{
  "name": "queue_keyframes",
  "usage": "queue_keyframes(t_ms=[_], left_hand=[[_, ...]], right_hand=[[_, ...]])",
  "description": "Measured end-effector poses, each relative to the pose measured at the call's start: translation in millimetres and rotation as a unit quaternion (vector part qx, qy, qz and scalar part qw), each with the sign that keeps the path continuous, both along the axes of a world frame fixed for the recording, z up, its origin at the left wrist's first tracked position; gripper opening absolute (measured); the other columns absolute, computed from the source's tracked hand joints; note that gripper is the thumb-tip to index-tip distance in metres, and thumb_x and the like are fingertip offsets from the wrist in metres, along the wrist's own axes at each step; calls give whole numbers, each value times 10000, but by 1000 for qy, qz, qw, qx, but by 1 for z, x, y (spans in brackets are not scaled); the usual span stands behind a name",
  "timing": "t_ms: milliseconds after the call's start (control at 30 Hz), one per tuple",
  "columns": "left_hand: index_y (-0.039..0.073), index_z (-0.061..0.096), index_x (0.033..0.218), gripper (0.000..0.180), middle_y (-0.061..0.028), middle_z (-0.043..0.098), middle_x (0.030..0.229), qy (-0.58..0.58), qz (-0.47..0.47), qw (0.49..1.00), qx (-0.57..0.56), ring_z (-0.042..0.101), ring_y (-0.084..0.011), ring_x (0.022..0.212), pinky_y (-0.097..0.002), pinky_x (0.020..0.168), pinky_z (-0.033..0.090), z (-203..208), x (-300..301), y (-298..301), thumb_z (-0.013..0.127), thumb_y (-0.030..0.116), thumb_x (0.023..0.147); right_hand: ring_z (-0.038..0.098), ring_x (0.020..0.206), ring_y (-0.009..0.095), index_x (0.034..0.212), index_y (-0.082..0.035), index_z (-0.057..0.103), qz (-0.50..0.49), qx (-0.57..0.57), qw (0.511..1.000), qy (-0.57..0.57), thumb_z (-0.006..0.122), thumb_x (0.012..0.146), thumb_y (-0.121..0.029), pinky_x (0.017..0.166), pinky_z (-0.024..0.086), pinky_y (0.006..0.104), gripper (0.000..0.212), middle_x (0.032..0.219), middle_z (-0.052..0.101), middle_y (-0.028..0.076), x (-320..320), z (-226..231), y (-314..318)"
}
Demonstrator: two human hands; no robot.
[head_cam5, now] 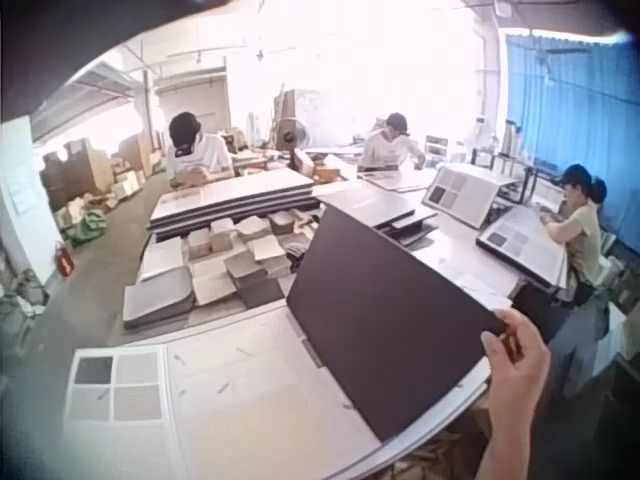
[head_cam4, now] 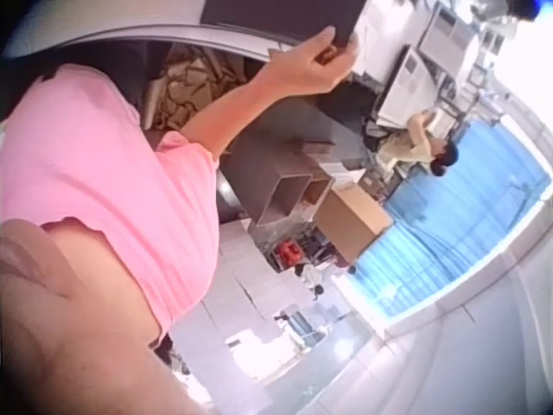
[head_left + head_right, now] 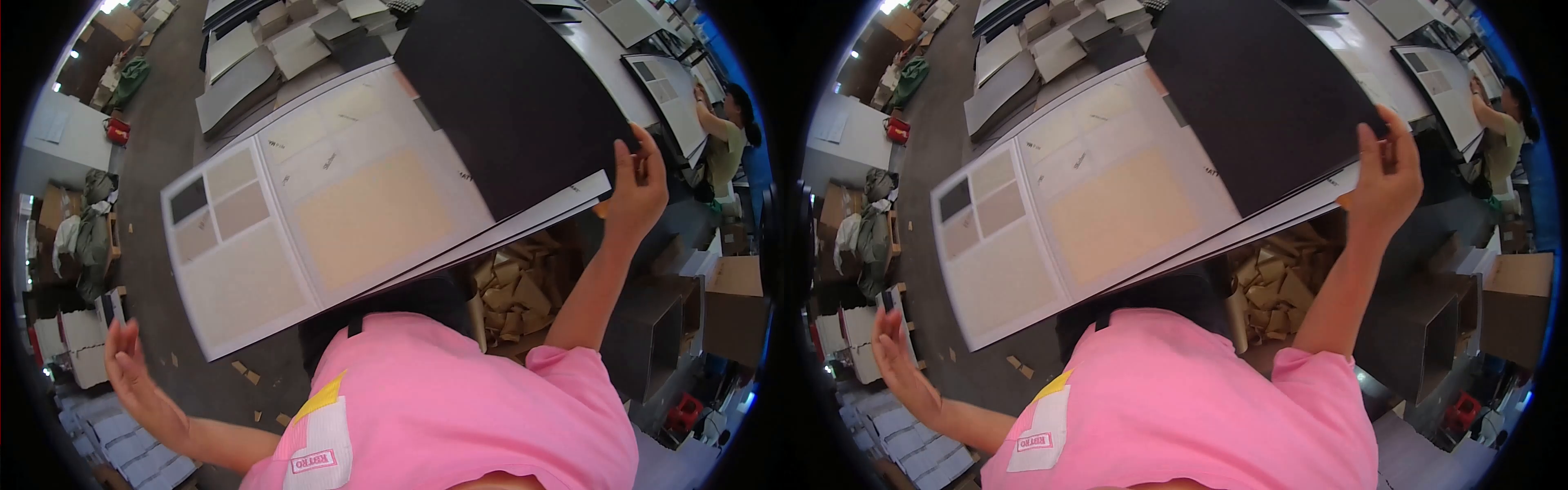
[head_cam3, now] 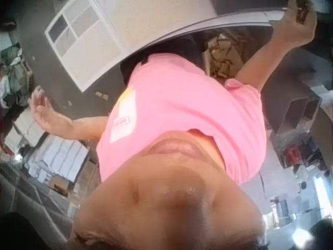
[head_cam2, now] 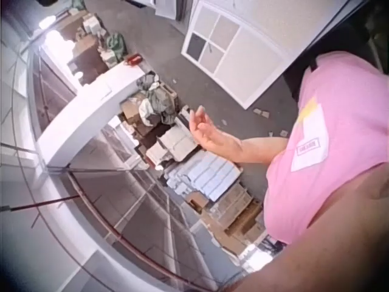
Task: Peeling adhesive backing from material samples and sticking them into a sample book catalog.
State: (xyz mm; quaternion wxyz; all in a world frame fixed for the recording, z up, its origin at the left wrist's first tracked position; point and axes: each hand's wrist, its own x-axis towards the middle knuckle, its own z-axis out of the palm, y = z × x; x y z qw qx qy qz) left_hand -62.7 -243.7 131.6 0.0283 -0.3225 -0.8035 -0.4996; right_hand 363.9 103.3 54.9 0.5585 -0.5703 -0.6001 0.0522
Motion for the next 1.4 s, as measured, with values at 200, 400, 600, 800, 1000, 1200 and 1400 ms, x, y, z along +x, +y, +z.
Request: queue_keyframes(t_ms=[200, 400, 600, 800, 1000, 1200, 1400], left_hand=[[44, 229, 1568, 1026, -165, 399, 1537, -473, -430, 766, 66, 420, -296, 1385, -474, 1121, 329, -86, 87, 192, 445, 780, 887], [-41, 395, 1430, 661, -157, 571, 1317, -563, -394, 718, 111, 575, -221, 1211, -361, 1034, 451, -87, 108, 227, 560, 419, 985], [-59, 461, 1368, 494, -160, 628, 1218, -525, -325, 784, 66, 648, -213, 1075, -332, 951, 515, -118, 91, 222, 614, 88, 922], [-72, 542, 1240, 412, -144, 662, 1096, -493, -269, 821, 108, 660, -198, 969, -317, 882, 535, -140, 41, 182, 639, 76, 869], [-97, 475, 1341, 478, -206, 621, 1234, -410, -209, 882, 99, 643, -261, 1103, -351, 985, 507, -122, -96, 58, 556, 100, 913], [-22, 392, 1480, 662, -139, 536, 1423, -386, -169, 899, 117, 532, -262, 1290, -414, 1100, 408, -54, -117, -3, 341, 494, 1068], [38, 344, 1536, 877, -165, 329, 1597, -186, -502, 841, -76, 295, -324, 1482, -434, 1208, 201, -69, 8, 119, 451, 678, 946]], right_hand=[[666, 862, 192, 1177, 0, 683, 326, 41, 943, -46, 835, 721, -129, 711, 508, 259, 498, 1080, 711, 107, -45, 21, -59], [600, 894, 194, 1186, 21, 616, -203, -112, 972, -23, 744, 870, -489, 719, 493, 304, 613, 953, 581, 71, 18, -75, 14], [542, 499, 138, 1124, 30, 634, 109, -290, 860, 405, 765, 889, -268, 471, 434, 292, 401, 881, 659, 75, 51, -119, 54], [687, 871, 239, 1050, 58, 625, 46, -46, 872, 485, 762, 834, -39, 781, 568, 328, 273, 1011, 676, 148, -4, -90, 65], [676, 927, 247, 1077, 27, 668, 69, 11, 898, 434, 754, 858, -86, 846, 551, 338, 261, 1066, 693, 121, -17, -85, 46], [693, 831, 229, 1044, 48, 668, 74, -104, 913, 388, 739, 916, -223, 789, 553, 322, 309, 999, 702, 126, 0, -109, 52], [675, 865, 286, 1096, 61, 630, -234, -211, 945, -89, 714, 885, -492, 771, 526, 398, 599, 956, 687, 168, 44, -107, 26]])
